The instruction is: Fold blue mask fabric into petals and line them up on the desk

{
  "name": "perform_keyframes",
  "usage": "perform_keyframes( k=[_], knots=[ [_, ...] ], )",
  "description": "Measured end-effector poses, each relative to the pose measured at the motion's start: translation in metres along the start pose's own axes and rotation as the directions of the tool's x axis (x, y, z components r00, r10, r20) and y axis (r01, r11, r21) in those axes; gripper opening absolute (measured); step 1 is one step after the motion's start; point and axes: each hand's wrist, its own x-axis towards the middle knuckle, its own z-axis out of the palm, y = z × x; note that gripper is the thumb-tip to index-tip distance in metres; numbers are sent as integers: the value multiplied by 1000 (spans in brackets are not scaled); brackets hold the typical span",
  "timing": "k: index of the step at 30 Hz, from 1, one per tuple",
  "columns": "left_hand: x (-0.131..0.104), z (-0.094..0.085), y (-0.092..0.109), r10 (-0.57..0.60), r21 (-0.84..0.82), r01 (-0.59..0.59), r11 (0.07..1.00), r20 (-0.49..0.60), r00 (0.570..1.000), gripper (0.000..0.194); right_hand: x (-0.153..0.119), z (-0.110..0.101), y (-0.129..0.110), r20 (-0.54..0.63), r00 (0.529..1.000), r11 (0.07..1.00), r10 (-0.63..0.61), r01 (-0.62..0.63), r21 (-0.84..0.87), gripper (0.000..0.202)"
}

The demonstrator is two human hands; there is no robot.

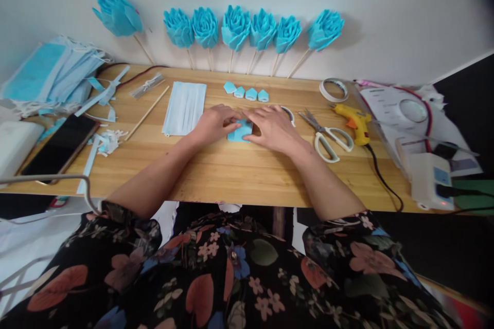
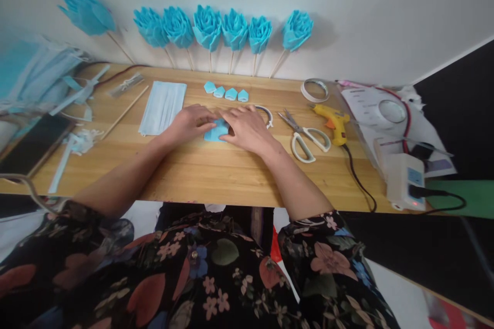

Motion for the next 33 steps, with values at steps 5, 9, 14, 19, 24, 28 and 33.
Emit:
perform_keyframes(
  k=[5, 9, 14, 19, 24, 28, 33],
  knots=[
    [2, -1, 0, 88, -26, -87, 996, 38, 995, 29, 0, -2, -1, 0, 1000, 999, 2, -2, 53, 56],
    [1, -1, -1, 62, 14, -63, 998, 56, 997, 24, -1, -1, 0, -16, 1000, 996, -6, 7, 87, 56],
    [1, 1, -1, 44, 8, -44, 999, 31, 999, 13, -1, 4, 4, -41, 999, 989, 8, -2, 147, 51],
    [2, 1, 3, -87, -172, 72, 982, -79, 993, 9, 2, 12, 11, -138, 986, 961, 91, -51, 273, 47],
    [3, -1, 7, -291, -521, 230, 822, -39, 956, 16, 4, 16, 15, -187, 965, 882, 185, -79, 464, 46],
    [4, -1, 7, -301, -545, 221, 809, -61, 952, 20, 3, 17, 14, -193, 953, 800, 234, -76, 595, 44],
    [3, 0, 4, -281, -482, 201, 853, -99, 955, 23, 3, 16, 14, -212, 934, 785, 287, -103, 611, 28]
  ],
)
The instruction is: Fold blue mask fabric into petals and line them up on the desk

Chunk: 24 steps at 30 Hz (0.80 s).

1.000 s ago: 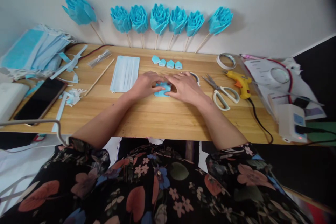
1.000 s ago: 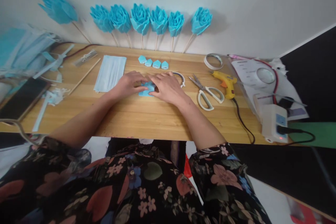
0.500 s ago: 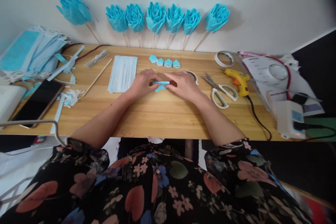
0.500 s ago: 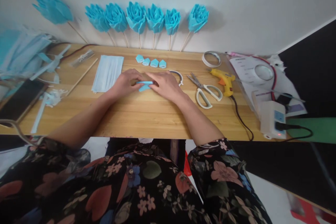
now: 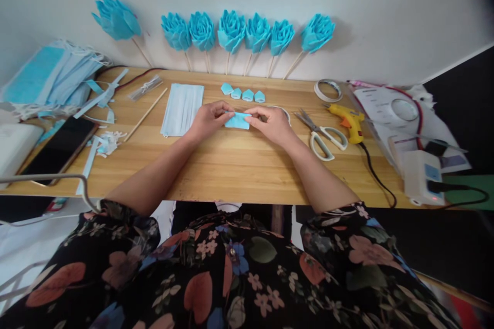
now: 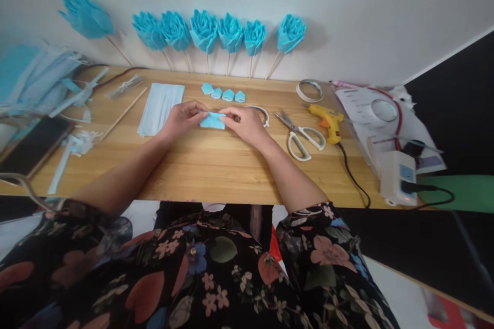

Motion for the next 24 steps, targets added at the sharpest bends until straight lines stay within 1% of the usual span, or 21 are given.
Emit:
perform_keyframes(
  k=[3, 5, 7, 9, 11, 13, 16, 18, 21, 24],
  knots=[
    [0, 0, 0, 28, 14, -28, 1000, 8, 1000, 27, 0, 0, 0, -30, 999, 1000, -14, 13, -23, 22],
    [0, -1, 0, 46, 56, -48, 997, 26, 999, 30, 1, 0, 0, -42, 999, 999, -29, 28, -29, 21],
    [0, -1, 0, 60, 123, -64, 990, 38, 997, 28, 1, 0, -1, -37, 998, 998, -56, 55, -42, 20],
    [0, -1, -1, 83, 178, -85, 980, 23, 996, 24, 1, 0, -2, -12, 994, 992, -106, 105, -71, 18],
    [0, -1, -2, 124, 212, -125, 969, 16, 992, 19, 1, 0, -3, 14, 987, 980, -162, 163, -116, 15],
    [1, -1, -5, 172, 225, -175, 959, 34, 985, 16, 1, 0, -3, 18, 980, 966, -199, 199, -164, 12],
    [3, -2, -12, 229, 265, -240, 934, 73, 971, 15, 2, 1, -1, 32, 978, 952, -205, 207, -226, 12],
    [4, -3, -17, 251, 332, -271, 904, 102, 963, 16, 2, 3, 3, 80, 977, 940, -197, 212, -267, 12],
    [6, -5, -22, 249, 438, -289, 851, 148, 957, 23, 3, 5, 7, 154, 969, 925, -191, 230, -301, 19],
    [6, -5, -23, 238, 483, -289, 827, 165, 957, 25, 3, 6, 7, 168, 968, 923, -187, 232, -308, 21]
  ],
)
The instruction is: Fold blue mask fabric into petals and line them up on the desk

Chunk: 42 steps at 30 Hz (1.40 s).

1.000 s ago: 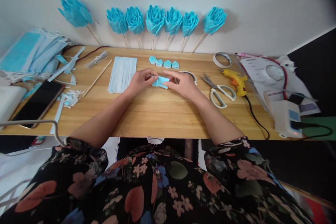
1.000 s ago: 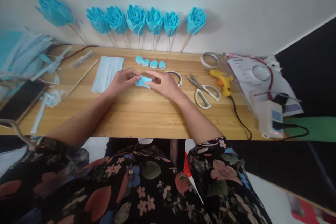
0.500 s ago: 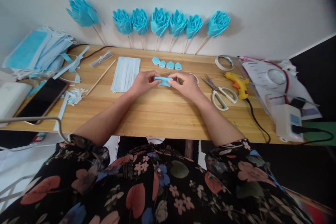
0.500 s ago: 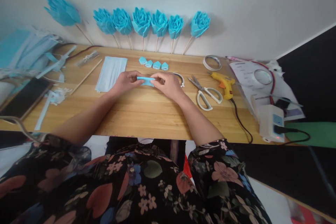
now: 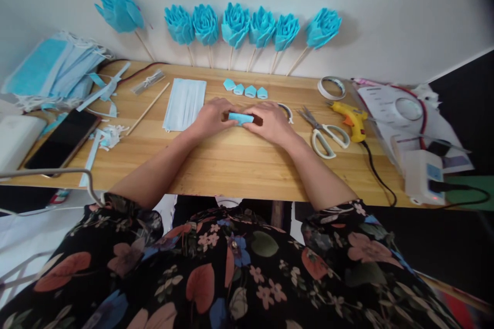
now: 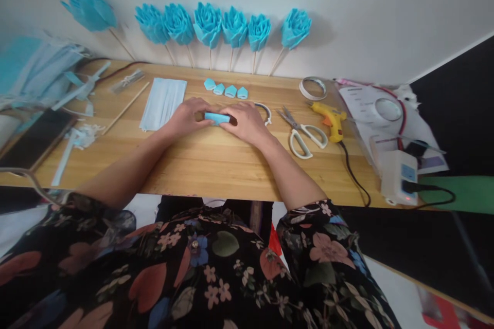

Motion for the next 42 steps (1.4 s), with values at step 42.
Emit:
perform_keyframes(
  k=[42],
  knots=[
    [0, -1, 8, -72, -151, 69, 986, -11, 997, 25, 1, 0, -1, -40, 999, 1000, 26, -27, -15, 11]
  ],
)
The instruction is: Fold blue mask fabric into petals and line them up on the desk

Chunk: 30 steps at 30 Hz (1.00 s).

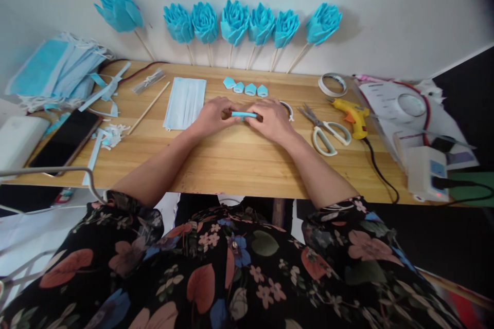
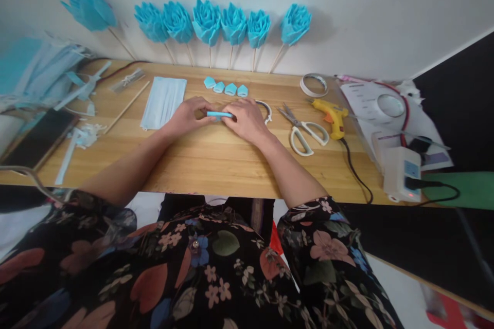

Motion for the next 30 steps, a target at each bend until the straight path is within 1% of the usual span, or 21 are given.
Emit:
perform_keyframes(
  k=[3, 6, 10, 13, 16, 18, 20, 24, 27, 30],
  knots=[
    [1, 0, -1, 21, 1, -21, 1000, -17, 1000, 16, -1, 0, -1, -21, 1000, 1000, -5, 5, 22, 10],
    [1, -1, -1, 30, -12, -30, 999, -38, 999, 16, -1, -1, -2, -46, 999, 999, -7, 9, 38, 12],
    [1, -5, 7, 14, -53, -16, 998, -48, 999, 30, -1, -2, -2, -77, 997, 998, -10, 15, 61, 15],
    [-1, -11, 15, -56, -128, 46, 991, -79, 995, 45, -1, -2, -2, -86, 996, 998, 3, 2, 62, 16],
    [-2, -14, 18, -104, -158, 89, 983, -92, 990, 55, -1, -1, -1, -33, 999, 999, -7, 9, 54, 14],
    [-2, -14, 18, -113, -161, 100, 982, -75, 991, 58, -1, 0, 0, 21, 999, 999, -27, 26, 48, 14],
    [-3, -13, 17, -121, -166, 109, 980, -63, 991, 60, -1, 1, 1, 45, 998, 998, -37, 35, 48, 16],
    [-3, -11, 15, -139, -181, 126, 975, -60, 989, 64, -1, 0, 1, 43, 998, 998, -41, 39, 49, 17],
    [-3, -11, 14, -140, -197, 125, 972, -67, 988, 65, -1, 0, 1, 46, 998, 998, -48, 46, 49, 14],
    [-3, -11, 13, -129, -204, 112, 973, -75, 989, 64, -1, 0, 0, 1, 1000, 999, -27, 27, 46, 13]
  ],
)
